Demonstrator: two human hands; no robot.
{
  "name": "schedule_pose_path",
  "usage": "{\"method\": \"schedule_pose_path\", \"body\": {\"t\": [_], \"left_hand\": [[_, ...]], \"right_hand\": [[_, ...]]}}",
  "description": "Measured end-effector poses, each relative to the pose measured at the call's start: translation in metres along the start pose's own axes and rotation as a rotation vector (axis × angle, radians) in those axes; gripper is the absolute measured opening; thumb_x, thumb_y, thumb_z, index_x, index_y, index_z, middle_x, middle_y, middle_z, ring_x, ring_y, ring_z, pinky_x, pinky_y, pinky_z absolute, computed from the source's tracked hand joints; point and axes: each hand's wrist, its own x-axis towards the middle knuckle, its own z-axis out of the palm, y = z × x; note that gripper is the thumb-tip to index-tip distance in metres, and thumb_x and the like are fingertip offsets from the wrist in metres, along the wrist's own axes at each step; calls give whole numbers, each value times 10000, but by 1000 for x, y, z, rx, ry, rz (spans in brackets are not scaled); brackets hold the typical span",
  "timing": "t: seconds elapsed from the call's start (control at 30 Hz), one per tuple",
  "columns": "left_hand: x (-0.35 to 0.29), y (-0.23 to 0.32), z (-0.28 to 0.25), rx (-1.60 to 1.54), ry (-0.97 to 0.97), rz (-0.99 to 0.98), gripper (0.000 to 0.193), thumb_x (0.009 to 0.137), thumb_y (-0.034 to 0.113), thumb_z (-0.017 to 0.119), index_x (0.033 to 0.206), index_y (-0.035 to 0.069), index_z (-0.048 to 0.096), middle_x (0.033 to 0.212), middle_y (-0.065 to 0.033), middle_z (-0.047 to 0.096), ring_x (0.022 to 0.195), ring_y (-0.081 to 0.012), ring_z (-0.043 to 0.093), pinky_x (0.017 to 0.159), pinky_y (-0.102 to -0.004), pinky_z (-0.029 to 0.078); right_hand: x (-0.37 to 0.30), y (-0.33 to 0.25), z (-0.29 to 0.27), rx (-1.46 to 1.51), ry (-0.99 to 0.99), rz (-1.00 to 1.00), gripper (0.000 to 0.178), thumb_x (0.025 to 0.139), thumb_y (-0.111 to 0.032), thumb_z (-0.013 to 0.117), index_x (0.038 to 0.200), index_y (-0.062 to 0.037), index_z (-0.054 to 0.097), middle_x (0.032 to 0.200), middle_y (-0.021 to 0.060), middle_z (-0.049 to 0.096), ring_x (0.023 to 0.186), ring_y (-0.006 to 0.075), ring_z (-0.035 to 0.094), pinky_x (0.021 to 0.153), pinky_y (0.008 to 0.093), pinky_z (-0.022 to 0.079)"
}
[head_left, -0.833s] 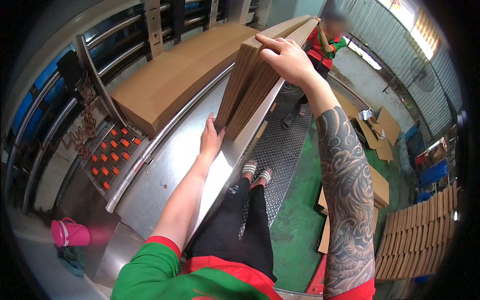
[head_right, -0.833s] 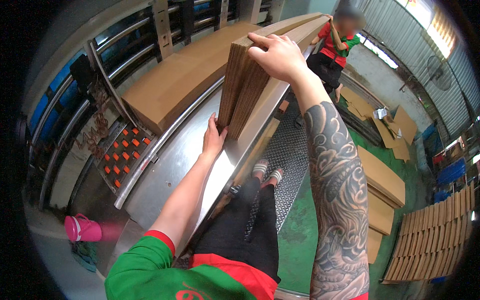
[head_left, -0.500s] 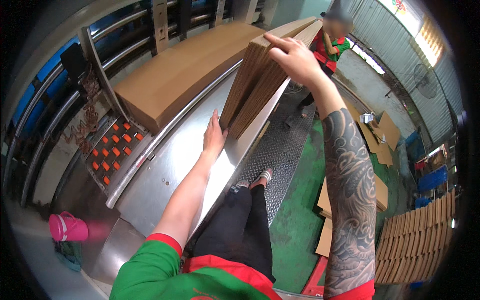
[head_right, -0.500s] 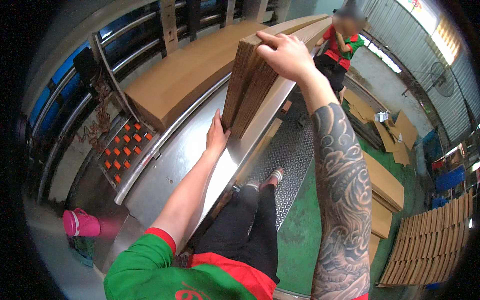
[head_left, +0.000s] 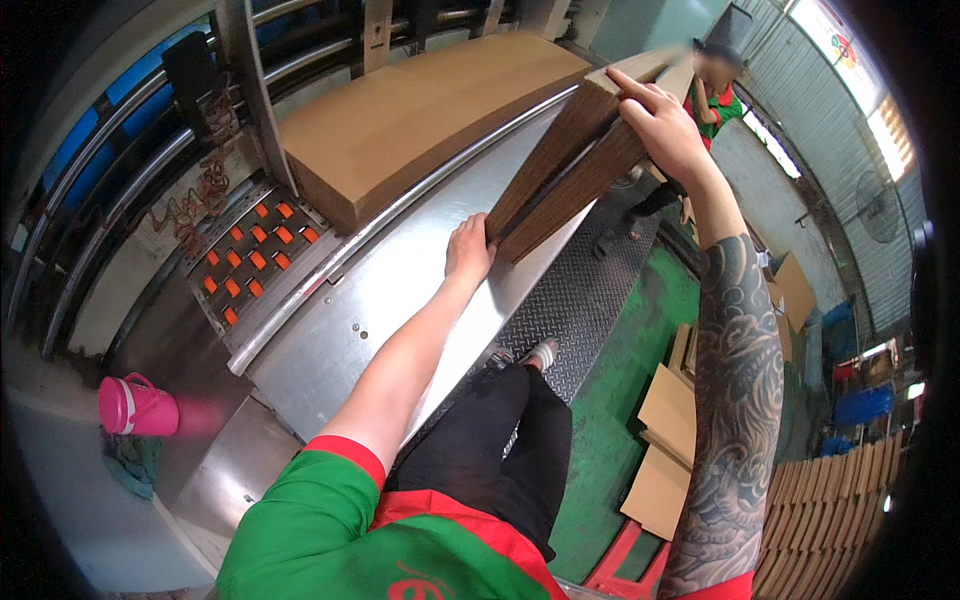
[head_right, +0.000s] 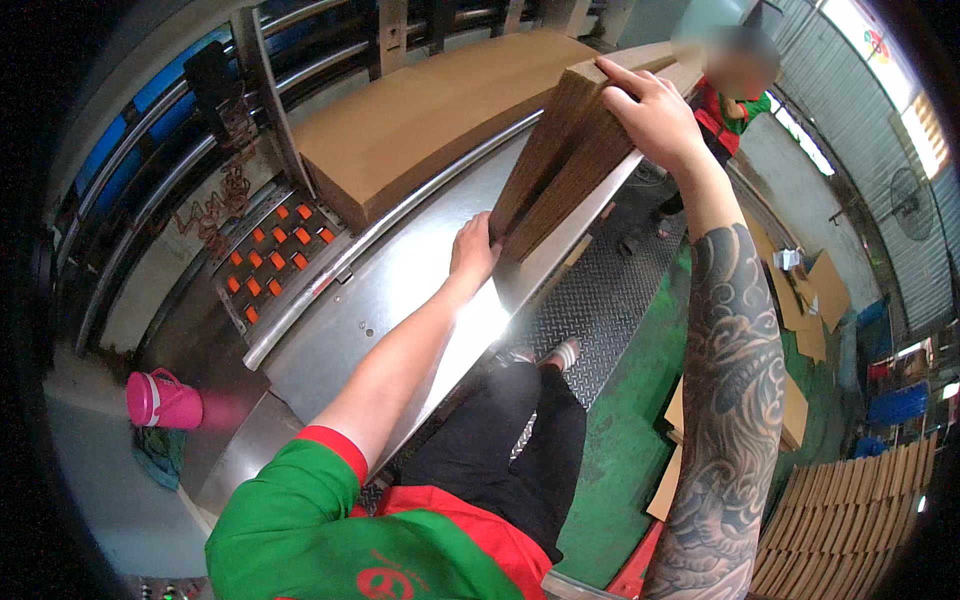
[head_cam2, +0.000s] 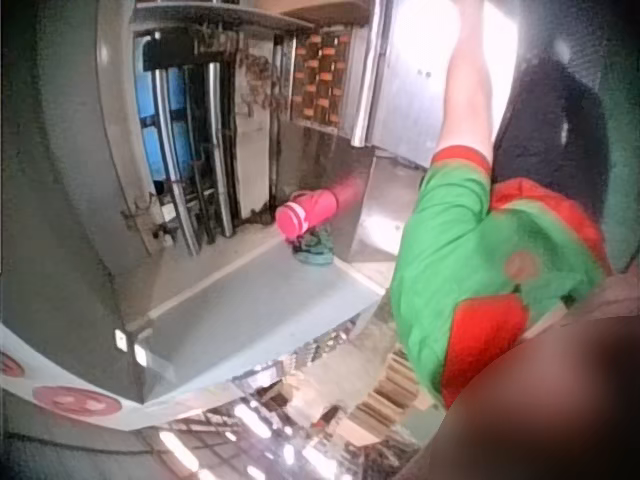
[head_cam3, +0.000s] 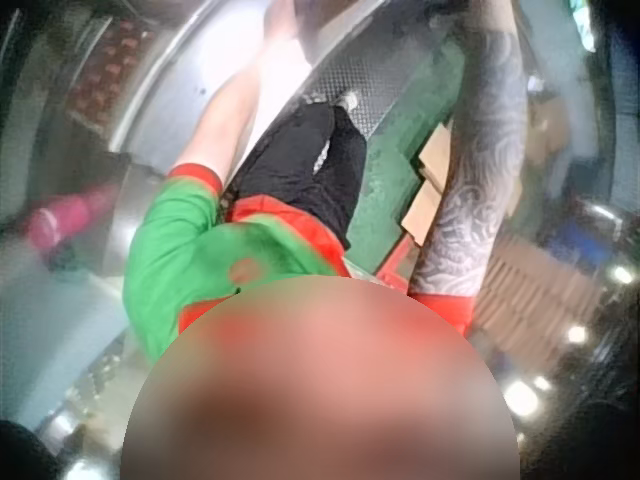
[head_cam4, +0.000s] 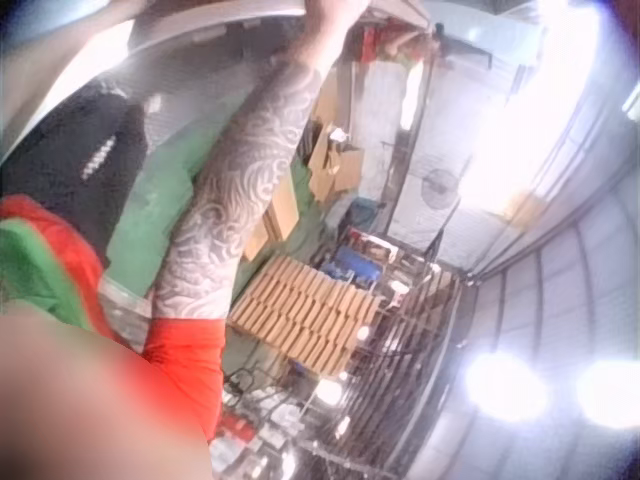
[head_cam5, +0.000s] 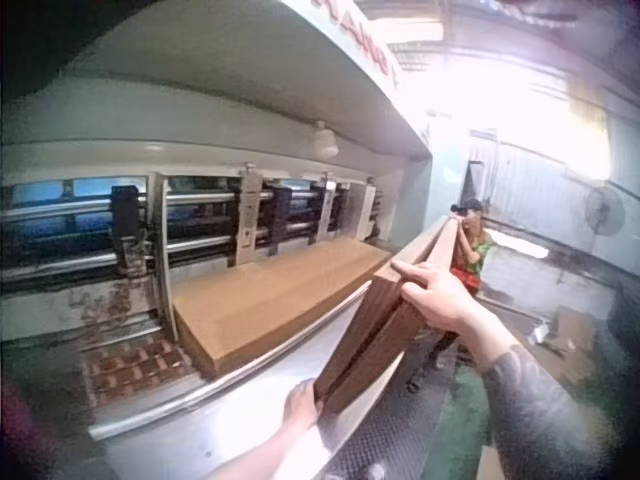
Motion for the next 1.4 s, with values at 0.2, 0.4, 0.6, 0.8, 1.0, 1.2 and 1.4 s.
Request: {"method": "schedule_pose_path", "body": {"t": [0.2, 0.4, 0.6, 0.8, 1.0, 1.2, 1.4], "left_hand": [[-2, 1, -2, 28, 19, -16, 706, 896, 128, 793, 1494, -24, 451, 1310, -229, 645, 1229, -392, 620, 1084, -484, 485], [-1, 5, -4, 55, -54, -60, 858, 909, 134, 781, 1598, -36, 299, 1360, -265, 617, 1270, -410, 605, 1121, -486, 471], [1, 7, 1, 17, -46, -70, 762, 896, 97, 750, 1549, -34, 381, 1315, -281, 641, 1209, -437, 620, 1076, -516, 487], [2, 10, 9, 25, 18, -61, 695, 856, 68, 754, 1486, 26, 463, 1194, -293, 678, 1126, -486, 647, 1013, -555, 513], [3, 13, 13, -3, -3, -41, 677, 839, -18, 721, 1467, 26, 472, 1228, -282, 682, 1162, -493, 644, 1000, -547, 518], [0, 21, 7, 18, 13, -23, 851, 890, -9, 723, 1620, 80, 294, 1301, -307, 670, 1206, -507, 639, 1022, -530, 507], [-1, 14, 16, 60, -62, -88, 885, 948, 7, 672, 1680, 82, 181, 1275, -343, 682, 1177, -509, 663, 1003, -534, 515]], "right_hand": [[-1, -1, 1, -6, 6, 9, 568, 995, -417, 512, 1539, -271, 586, 1397, 163, 650, 1366, 358, 545, 1183, 418, 410], [1, 7, 3, 3, 55, -50, 581, 987, -446, 498, 1523, -250, 602, 1415, 194, 650, 1371, 385, 549, 1174, 439, 417], [0, 8, 4, -36, 66, -51, 568, 1004, -414, 506, 1527, -209, 594, 1455, 229, 618, 1370, 382, 557, 1190, 431, 399], [-2, 2, 2, -81, 109, -1, 609, 957, -591, 500, 1468, -298, 655, 1423, 172, 673, 1348, 390, 603, 1180, 478, 445], [0, 2, 3, -50, 53, 114, 610, 923, -610, 497, 1451, -358, 669, 1444, 132, 674, 1386, 351, 587, 1203, 474, 410], [-10, -7, -4, -68, 73, 115, 607, 903, -564, 524, 1421, -303, 705, 1426, 132, 682, 1391, 353, 566, 1204, 495, 379], [-11, -4, -10, 4, 46, 81, 590, 892, -536, 525, 1385, -290, 734, 1399, 104, 698, 1393, 318, 556, 1191, 540, 355]]}}
